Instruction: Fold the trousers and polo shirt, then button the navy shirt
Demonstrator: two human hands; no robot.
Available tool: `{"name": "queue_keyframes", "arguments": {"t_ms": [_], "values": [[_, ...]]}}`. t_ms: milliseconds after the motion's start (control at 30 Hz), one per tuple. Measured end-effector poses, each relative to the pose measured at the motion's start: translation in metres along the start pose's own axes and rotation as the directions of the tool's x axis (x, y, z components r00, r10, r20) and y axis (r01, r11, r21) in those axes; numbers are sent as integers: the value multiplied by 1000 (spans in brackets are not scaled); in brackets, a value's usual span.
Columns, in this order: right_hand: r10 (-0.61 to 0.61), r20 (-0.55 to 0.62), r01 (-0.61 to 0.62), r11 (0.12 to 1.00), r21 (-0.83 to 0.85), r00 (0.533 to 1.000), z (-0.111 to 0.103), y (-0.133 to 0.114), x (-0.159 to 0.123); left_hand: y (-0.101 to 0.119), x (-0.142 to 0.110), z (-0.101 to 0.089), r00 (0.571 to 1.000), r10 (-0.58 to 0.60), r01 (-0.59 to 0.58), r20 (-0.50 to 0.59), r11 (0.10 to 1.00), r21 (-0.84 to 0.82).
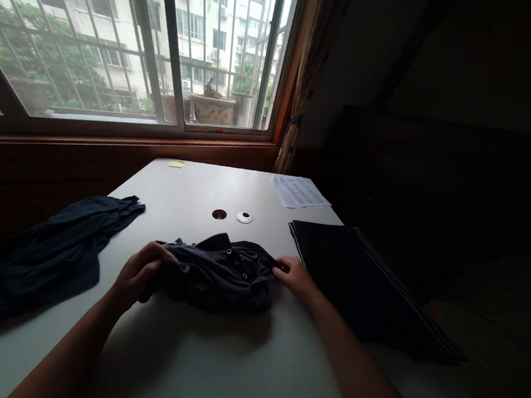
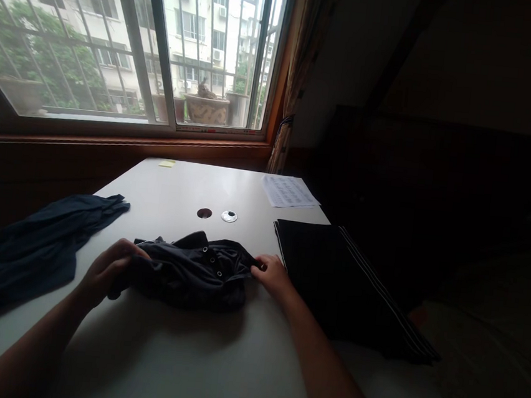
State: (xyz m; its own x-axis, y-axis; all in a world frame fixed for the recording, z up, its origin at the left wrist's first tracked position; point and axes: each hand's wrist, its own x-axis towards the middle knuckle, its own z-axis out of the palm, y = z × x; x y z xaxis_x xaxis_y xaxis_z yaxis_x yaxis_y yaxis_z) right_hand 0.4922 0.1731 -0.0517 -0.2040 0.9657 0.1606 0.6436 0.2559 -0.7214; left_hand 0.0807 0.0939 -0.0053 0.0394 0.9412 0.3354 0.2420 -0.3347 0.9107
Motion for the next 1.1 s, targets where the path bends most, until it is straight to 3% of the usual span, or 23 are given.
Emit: {"name": "queue_keyframes", "arguments": {"t_ms": [67, 167, 300, 367, 433, 500, 567, 600, 667, 767, 867, 967, 1100], "values": [[30, -35, -27, 997, 70, 999, -4, -1, 0, -2, 3, -8, 991, -55, 62, 118, 997, -51], [113, -115, -68, 939, 338, 987, -11, -4, -1, -5, 5, -24, 952, -130, 207, 275, 939, -273], [300, -240, -6, 636, 772, 923, -20, -13, -5, -8, -3, -43, 837, -110, 411, 536, 774, -482], [367, -277, 62, 501, 863, 888, -24, -17, -7, -8, -8, -46, 764, -88, 485, 639, 732, -479], [401, -294, 94, 449, 888, 868, -27, -18, -7, -5, -7, -45, 719, -105, 528, 687, 725, -442], [423, -303, 105, 431, 896, 854, -29, -16, -6, -2, -2, -38, 761, -174, 495, 625, 779, -385], [437, -301, 109, 411, 905, 848, -30, -13, -4, 1, 7, -27, 846, -234, 383, 478, 892, -241], [435, -292, 110, 396, 912, 852, -30, -13, -4, 2, 11, -22, 888, -234, 309, 397, 941, -137], [402, -250, 102, 355, 929, 881, -28, -13, -5, 2, 16, -11, 927, -174, 157, 331, 984, 79], [289, -107, 14, 306, 952, 951, -26, -18, -10, -3, 16, 2, 916, -77, -54, 394, 949, 312], [151, 41, -90, 336, 938, 988, -25, -23, -16, -12, 13, 11, 883, -9, -214, 470, 882, 420], [69, 148, -164, 415, 895, 986, -23, -24, -18, -20, 14, 15, 887, 70, -298, 456, 842, 449], [114, 290, -307, 505, 807, 950, -18, -19, -14, -21, 19, 16, 912, 191, -340, 362, 847, 409]]}}
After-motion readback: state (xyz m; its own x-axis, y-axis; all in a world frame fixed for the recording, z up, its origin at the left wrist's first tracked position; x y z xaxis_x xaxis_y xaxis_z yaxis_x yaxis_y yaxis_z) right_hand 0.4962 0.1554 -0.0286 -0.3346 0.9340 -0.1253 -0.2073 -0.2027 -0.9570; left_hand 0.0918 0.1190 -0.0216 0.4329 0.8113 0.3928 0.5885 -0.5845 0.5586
